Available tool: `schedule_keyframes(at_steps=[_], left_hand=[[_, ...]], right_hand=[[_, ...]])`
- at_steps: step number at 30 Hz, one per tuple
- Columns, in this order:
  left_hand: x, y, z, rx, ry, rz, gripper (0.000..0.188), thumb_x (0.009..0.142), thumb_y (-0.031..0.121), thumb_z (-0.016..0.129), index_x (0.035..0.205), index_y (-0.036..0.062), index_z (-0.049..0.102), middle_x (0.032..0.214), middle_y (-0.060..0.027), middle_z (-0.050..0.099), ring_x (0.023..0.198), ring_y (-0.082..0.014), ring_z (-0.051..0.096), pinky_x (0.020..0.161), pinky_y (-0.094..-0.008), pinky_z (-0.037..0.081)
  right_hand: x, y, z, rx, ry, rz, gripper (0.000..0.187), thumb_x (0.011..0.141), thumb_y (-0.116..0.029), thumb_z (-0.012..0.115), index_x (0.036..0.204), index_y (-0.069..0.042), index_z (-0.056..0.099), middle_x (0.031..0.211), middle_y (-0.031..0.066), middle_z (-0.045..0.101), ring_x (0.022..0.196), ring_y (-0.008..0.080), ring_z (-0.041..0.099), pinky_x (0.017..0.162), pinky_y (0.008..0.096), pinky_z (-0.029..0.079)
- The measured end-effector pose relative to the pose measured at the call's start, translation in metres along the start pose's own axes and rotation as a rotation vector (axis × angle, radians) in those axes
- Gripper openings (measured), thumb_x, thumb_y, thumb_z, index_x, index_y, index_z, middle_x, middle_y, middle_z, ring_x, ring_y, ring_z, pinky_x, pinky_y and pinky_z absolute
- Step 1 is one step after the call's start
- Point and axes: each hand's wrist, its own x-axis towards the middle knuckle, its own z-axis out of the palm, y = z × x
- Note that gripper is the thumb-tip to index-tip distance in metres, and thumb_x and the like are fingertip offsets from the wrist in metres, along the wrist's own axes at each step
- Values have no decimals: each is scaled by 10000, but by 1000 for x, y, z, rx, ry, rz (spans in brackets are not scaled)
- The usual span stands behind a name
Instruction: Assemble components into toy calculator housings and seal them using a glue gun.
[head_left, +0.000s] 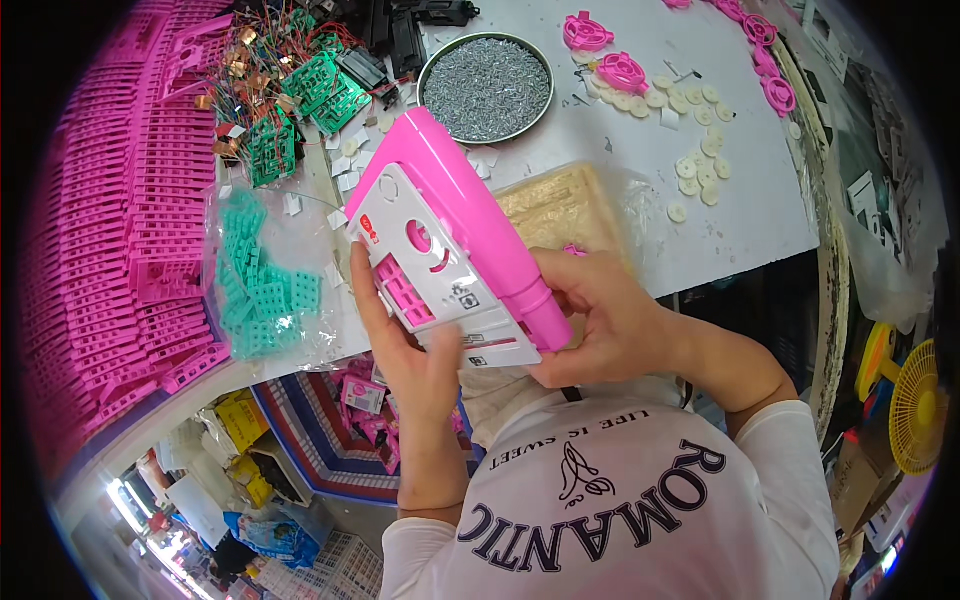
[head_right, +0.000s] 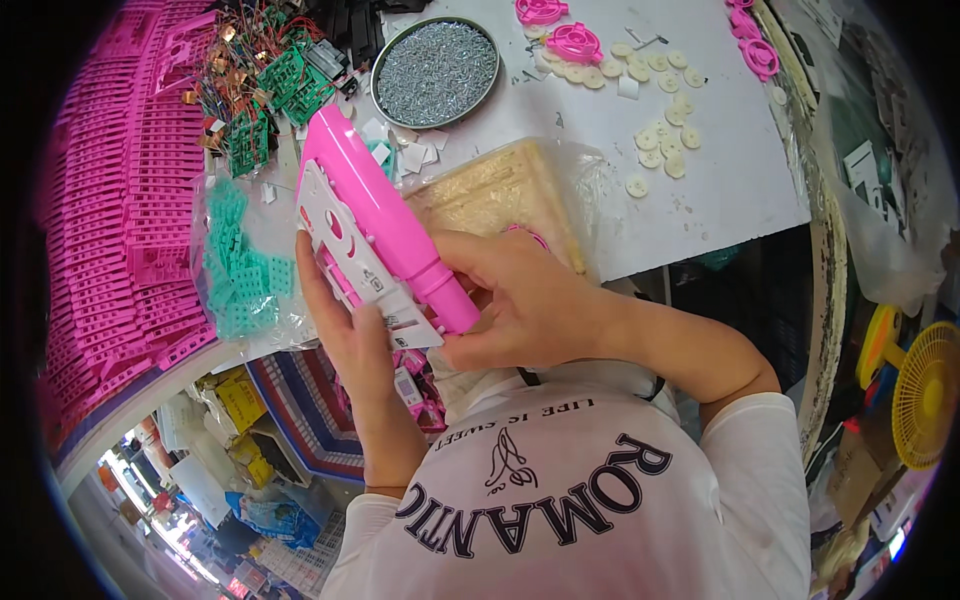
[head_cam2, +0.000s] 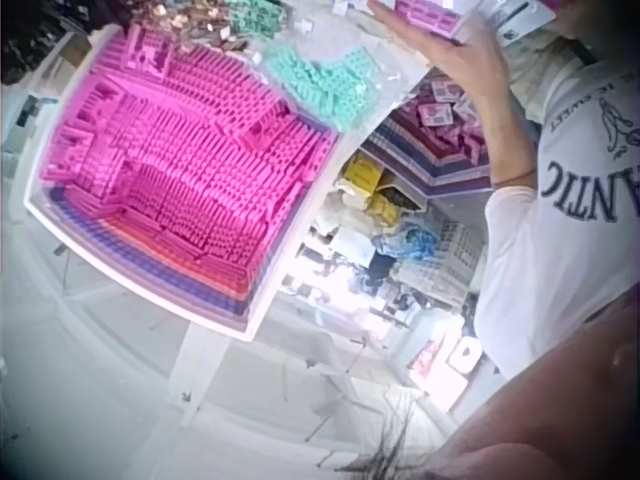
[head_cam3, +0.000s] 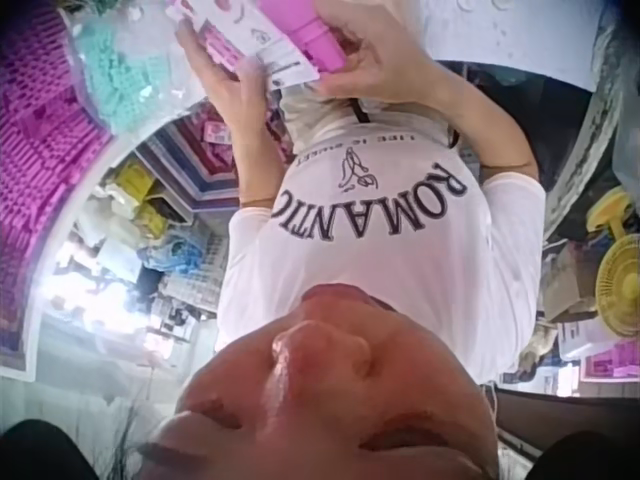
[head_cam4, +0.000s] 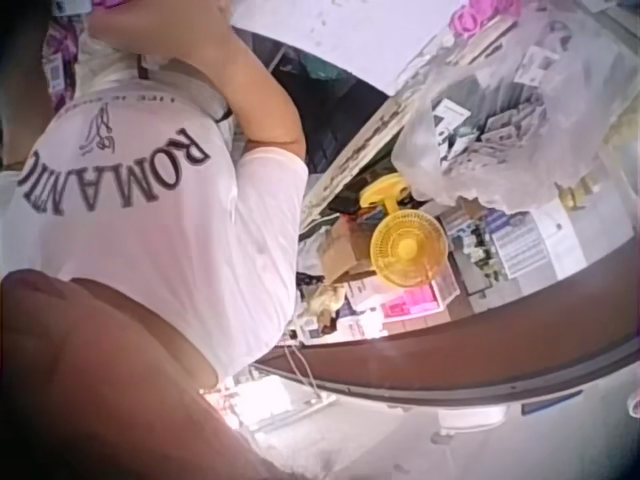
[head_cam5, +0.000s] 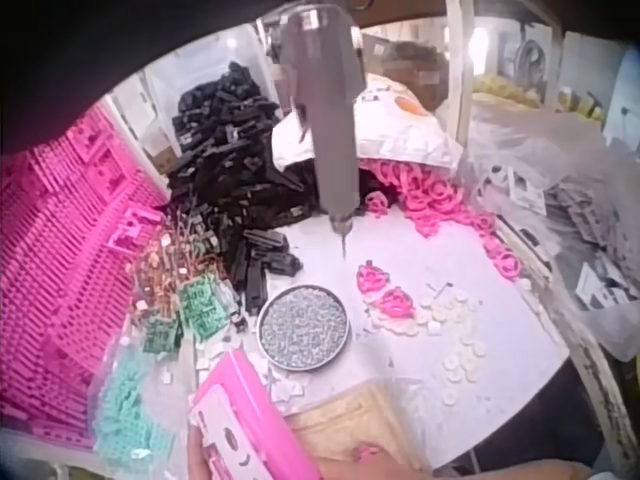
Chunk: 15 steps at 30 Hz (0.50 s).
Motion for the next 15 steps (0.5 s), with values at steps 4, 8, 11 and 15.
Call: schedule_keyframes(at_steps=[4, 8, 11, 15], left_hand=[[-7, 3, -5, -18, -107, -17, 1423, 617, 539, 920, 1590, -53, 67, 1597, -238, 215, 1446, -328, 339, 1179, -442, 301], [-5, -16, -7, 146, -37, 26, 1570, 496, 655, 932, 1588, -57, 57, 1576, -243, 232, 1453, -353, 317, 1182, -463, 290], [-3, -21, -7, 220, -26, 50, 1577, 496, 710, 905, 1586, -62, 67, 1572, -249, 235, 1461, -365, 301, 1186, -474, 276], [-1, -20, -8, 139, -49, 5, 1600, 481, 771, 869, 1586, -64, 69, 1576, -263, 231, 1473, -381, 279, 1194, -479, 253]], right_hand=[[0, 1, 4, -73, -10, -59, 701, 775, -136, 742, 1412, 10, 489, 1041, 93, 661, 910, 139, 624, 830, 298, 530], [-2, 2, -1, -155, -21, 13, 678, 806, -131, 704, 1427, 7, 469, 1102, 103, 663, 962, 161, 636, 861, 310, 531], [-3, 9, -1, -96, -1, -13, 677, 815, -134, 691, 1433, 9, 455, 1124, 112, 667, 992, 171, 646, 872, 315, 532], [-2, 6, -3, -115, -72, -43, 683, 814, -144, 697, 1432, 11, 450, 1105, 124, 677, 968, 187, 665, 848, 322, 540]])
